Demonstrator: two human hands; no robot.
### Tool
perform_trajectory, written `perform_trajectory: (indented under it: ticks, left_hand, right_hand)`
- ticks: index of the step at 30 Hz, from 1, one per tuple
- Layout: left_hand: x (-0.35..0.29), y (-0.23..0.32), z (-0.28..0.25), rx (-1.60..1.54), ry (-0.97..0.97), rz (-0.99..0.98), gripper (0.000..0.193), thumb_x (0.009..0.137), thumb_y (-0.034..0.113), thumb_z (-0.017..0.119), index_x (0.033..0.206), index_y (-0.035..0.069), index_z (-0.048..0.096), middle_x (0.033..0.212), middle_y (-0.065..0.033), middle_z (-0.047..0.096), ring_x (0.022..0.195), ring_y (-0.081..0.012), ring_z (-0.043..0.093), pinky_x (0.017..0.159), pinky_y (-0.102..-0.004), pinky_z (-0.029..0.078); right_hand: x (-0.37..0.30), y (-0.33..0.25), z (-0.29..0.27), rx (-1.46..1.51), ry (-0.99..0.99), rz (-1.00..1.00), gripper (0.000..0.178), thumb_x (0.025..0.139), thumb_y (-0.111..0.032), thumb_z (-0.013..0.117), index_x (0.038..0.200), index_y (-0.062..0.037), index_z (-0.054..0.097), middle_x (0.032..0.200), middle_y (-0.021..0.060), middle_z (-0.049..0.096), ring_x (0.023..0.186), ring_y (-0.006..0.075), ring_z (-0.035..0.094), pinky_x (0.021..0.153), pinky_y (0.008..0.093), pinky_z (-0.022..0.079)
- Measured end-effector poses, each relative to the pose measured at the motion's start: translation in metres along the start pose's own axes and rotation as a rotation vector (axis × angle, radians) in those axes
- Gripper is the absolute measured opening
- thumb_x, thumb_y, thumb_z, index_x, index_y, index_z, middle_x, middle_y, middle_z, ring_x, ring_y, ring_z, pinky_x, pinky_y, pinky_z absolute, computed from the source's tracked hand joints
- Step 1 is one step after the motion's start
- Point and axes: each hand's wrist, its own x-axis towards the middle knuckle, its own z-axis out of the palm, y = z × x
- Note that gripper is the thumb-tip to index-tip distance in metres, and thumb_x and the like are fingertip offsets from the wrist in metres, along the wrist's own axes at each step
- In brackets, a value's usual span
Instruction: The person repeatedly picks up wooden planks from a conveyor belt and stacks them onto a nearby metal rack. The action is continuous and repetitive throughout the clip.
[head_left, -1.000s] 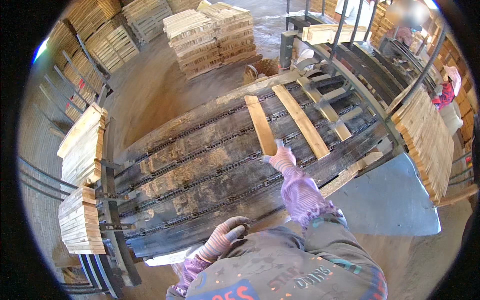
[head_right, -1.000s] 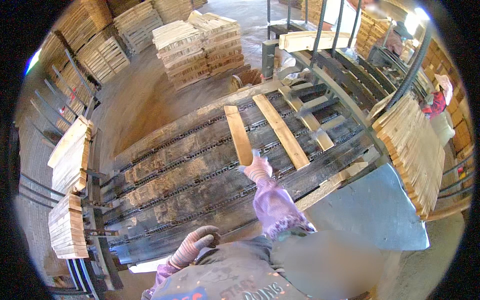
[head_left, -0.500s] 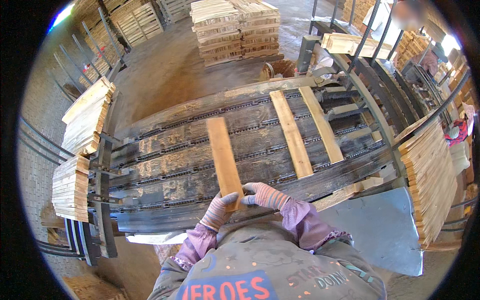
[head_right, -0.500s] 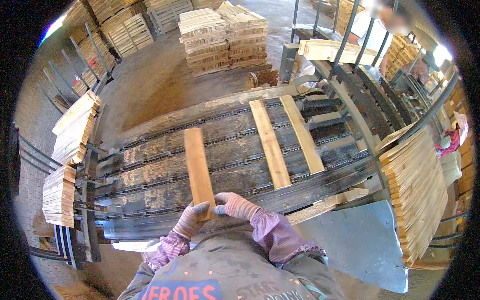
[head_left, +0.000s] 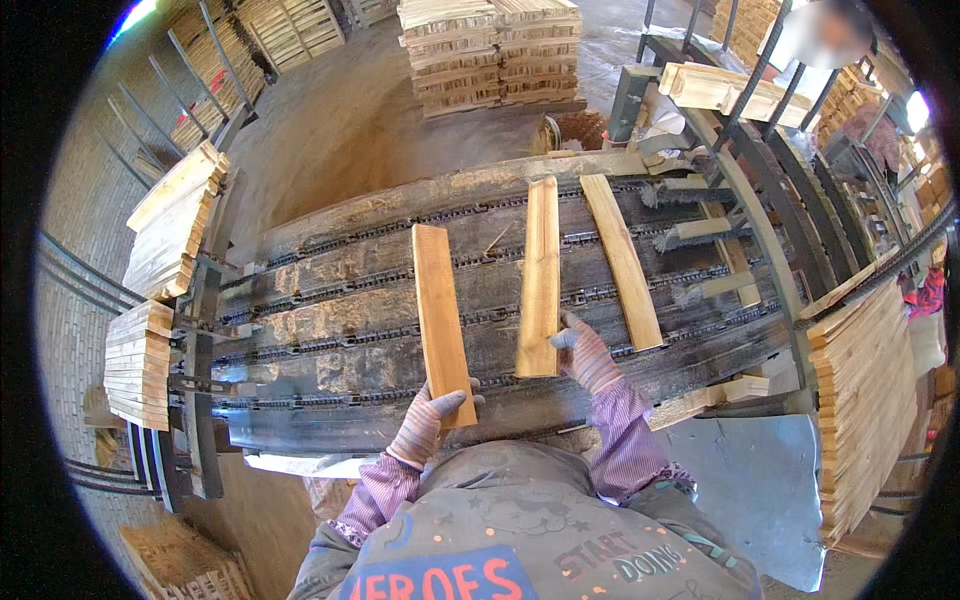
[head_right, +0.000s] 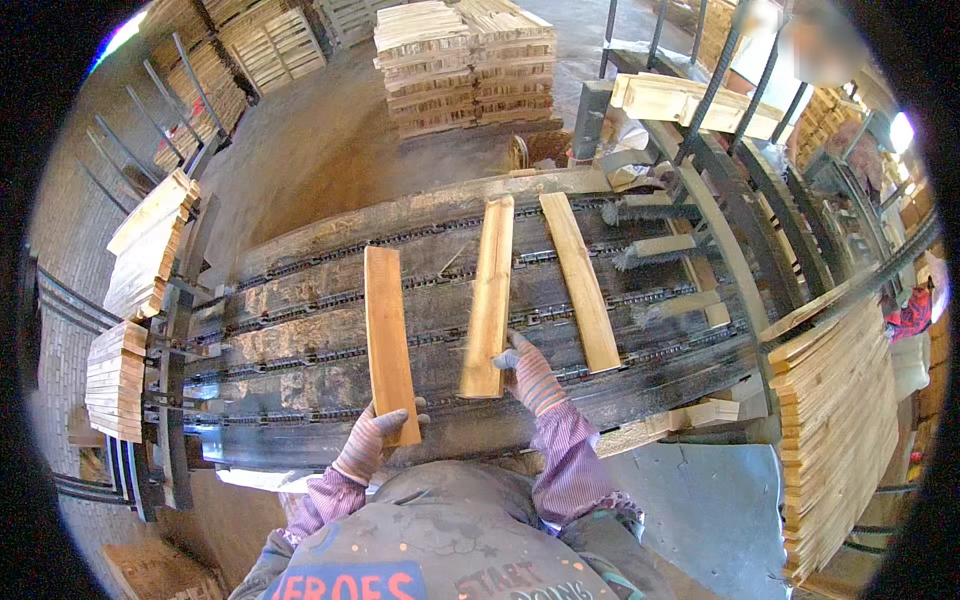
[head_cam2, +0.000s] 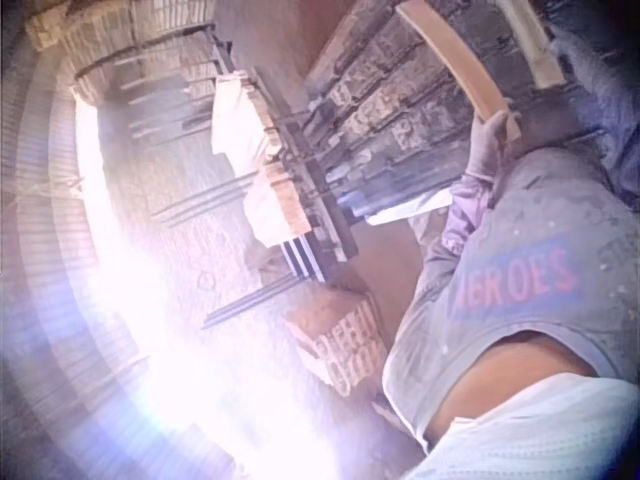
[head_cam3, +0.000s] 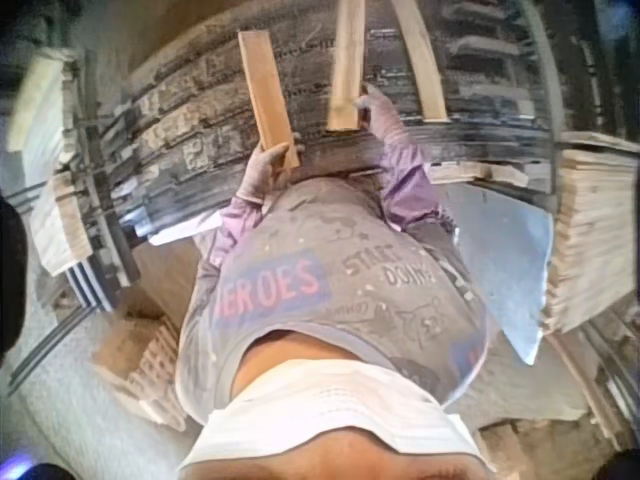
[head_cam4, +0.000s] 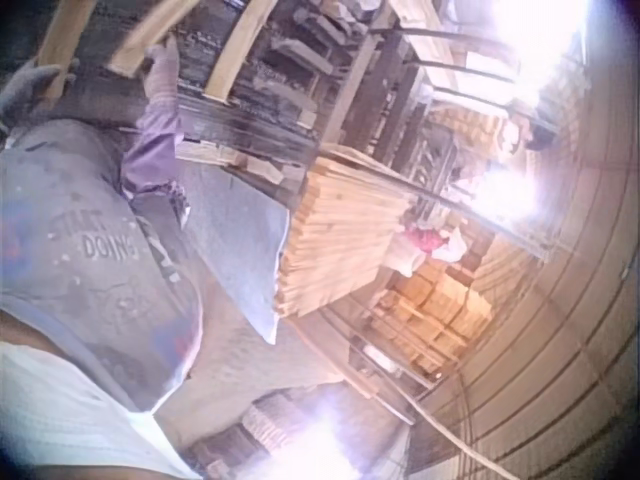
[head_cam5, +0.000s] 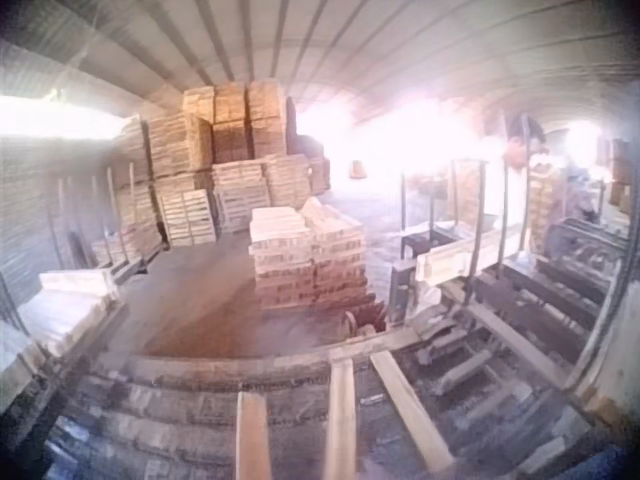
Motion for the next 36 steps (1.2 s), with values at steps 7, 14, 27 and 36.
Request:
perform_trajectory:
  ticks: [7, 14, 27, 36]
  left_hand:
    - [0.002, 0.004, 0.013, 0.070, 0.012, 0.005, 0.047, 0.095, 0.010, 0.069, 0.138, -0.001, 0.051, 0.117, -0.0136, 0.068, 0.106, -0.0277, 0.071, 0.089, -0.0395, 0.061]
    - [-0.004, -0.003, 0.009, 0.026, -0.044, 0.003, 0.054, 0.092, 0.014, 0.074, 0.140, 0.001, 0.052, 0.124, -0.0164, 0.068, 0.106, -0.0285, 0.071, 0.091, -0.0429, 0.060]
    - [-0.010, -0.010, 0.015, 0.039, -0.050, -0.046, 0.045, 0.094, 0.009, 0.072, 0.134, 0.001, 0.054, 0.115, -0.0123, 0.070, 0.101, -0.0268, 0.073, 0.086, -0.0407, 0.062]
    - [-0.005, -0.006, 0.017, 0.050, -0.067, -0.037, 0.052, 0.094, 0.017, 0.074, 0.138, 0.000, 0.052, 0.123, -0.0156, 0.069, 0.107, -0.0281, 0.072, 0.088, -0.0414, 0.062]
  right_hand:
    - [-0.007, 0.022, -0.003, 0.098, -0.004, 0.106, 0.067, 0.074, 0.001, 0.055, 0.141, -0.0006, 0.057, 0.119, 0.0097, 0.071, 0.107, 0.0245, 0.070, 0.098, 0.0402, 0.058]
    - [0.001, 0.028, -0.011, -0.126, 0.205, 0.005, 0.071, 0.090, -0.058, 0.075, 0.148, -0.0262, 0.050, 0.092, 0.0019, 0.067, 0.065, 0.0142, 0.062, 0.056, 0.0320, 0.051]
    - [0.004, -0.018, -0.004, -1.813, 0.567, 0.015, 0.102, 0.076, -0.035, 0.083, 0.161, -0.0191, 0.028, 0.142, 0.0268, 0.056, 0.126, 0.0383, 0.060, 0.110, 0.0481, 0.046]
    - [-0.025, -0.009, -0.018, 0.044, 0.021, 0.190, 0.075, 0.072, -0.015, 0.077, 0.142, 0.0002, 0.052, 0.119, 0.0174, 0.069, 0.106, 0.0337, 0.072, 0.090, 0.0536, 0.063]
